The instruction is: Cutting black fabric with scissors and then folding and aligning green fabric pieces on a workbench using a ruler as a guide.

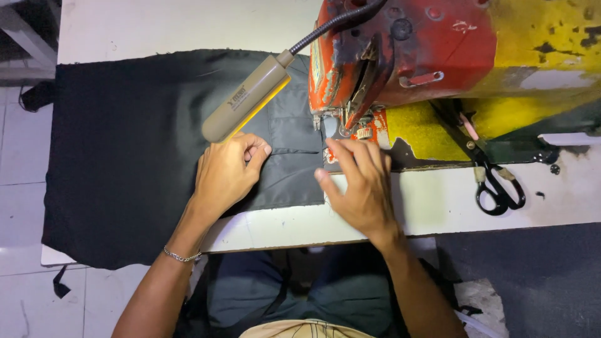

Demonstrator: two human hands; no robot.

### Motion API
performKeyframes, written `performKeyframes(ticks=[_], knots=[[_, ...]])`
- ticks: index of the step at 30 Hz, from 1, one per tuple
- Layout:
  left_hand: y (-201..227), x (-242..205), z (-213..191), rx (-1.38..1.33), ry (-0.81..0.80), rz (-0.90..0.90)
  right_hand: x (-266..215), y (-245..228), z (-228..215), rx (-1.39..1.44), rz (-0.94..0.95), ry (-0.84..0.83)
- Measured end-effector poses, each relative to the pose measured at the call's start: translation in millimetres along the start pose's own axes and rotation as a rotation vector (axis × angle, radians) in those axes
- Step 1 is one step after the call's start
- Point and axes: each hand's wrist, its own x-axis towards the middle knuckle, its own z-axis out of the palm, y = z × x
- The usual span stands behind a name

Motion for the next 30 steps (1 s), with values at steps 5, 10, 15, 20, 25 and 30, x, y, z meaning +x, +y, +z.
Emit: performKeyframes(ticks=[5,10,15,20,25,30], knots=[[1.8,2.0,0.6,0.010,-0.004,-0.001,16.1,21.7,20.6,0.061,0.014,-0.043],[7.4,-1.3,-1.2,-0.026,0.029,-0.026,23.6,21.3,14.8,0.109,0.045,-0.097],[6.1,-3.2,4.4,-0.046,0.105,0.017,17.1,19.3,21.6,0.065,0.012,0.040],[2.8,-4.1,7.8,-0.047,0.151,0.046,3.0,2.5,-0.3,0.105,-0.062,0.081],[-0.2,-4.3,9.2,-0.057,0.143,0.042,-5.7,0.1,3.1,-0.031,-0.144,0.065],[-2.0,-3.6,8.3,-0.092,0.152,0.040,-5.2,0.2,3.4,-0.093,-0.176,0.057]])
